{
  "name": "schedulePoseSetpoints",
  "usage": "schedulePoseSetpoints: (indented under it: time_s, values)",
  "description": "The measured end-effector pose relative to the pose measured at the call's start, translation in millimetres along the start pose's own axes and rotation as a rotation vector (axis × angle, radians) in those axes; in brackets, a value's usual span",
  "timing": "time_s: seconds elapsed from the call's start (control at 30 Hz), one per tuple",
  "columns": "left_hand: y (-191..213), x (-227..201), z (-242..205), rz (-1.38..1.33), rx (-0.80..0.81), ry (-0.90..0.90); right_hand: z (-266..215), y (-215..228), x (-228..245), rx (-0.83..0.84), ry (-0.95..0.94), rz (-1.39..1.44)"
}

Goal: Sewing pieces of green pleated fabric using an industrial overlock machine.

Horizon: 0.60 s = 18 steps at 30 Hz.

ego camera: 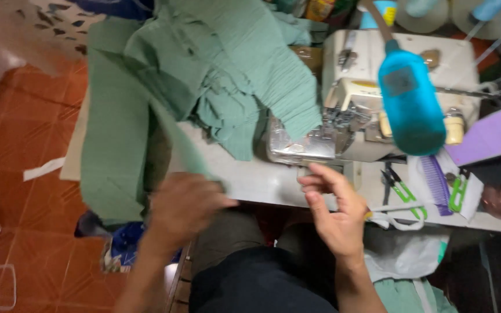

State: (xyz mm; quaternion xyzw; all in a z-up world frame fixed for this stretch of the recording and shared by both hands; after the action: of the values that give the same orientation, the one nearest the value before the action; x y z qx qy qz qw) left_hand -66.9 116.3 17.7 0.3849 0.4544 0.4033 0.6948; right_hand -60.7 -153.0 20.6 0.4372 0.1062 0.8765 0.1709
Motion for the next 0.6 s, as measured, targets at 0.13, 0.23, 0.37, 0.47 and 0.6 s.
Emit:
schedulePoseSetpoints:
  time_s: [0.13,0.23,0.37,0.47,0.6]
  values:
    - [-8.5,-56.6,4.5,-0.218,-0.375,-0.453,-44.0,-31.3,-53.9,0.486,-0.339,0.385]
    - [-21.7,-73.6,-4.5,-0.358,-0.407,-0.496,-61.4,-54.6,-55.4,0.45,-0.974,0.811]
    - [-54.4,-80.1,-35.1,-0.478,-0.295,-0.626,-76.3,-77.4,-57.6,0.294,-1.622,1.41]
    - [-42.9,-90.5,-42.6,-0.55,-0.368,-0.665,-73.3,-91.6,-45.4,0.283,-1.708,1.693]
    - [-22.0,-97.2,-47.9,-0.612,-0.533,-0.656,-43.9,-102.2,-36.3,0.095,-1.728,1.495]
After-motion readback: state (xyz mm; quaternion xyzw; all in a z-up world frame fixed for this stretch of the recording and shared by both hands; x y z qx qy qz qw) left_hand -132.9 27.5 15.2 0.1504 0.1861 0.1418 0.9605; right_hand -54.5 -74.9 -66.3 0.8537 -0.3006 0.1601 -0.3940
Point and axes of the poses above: each hand's wrist, its own z-axis towards the middle knuckle, its own y-axis out of the back of the hand, x = y × z, the point moved 1 cm from there along z, towards the middle knuckle, and after that the axes turned 12 degrees about y, right-handed, at the moved point
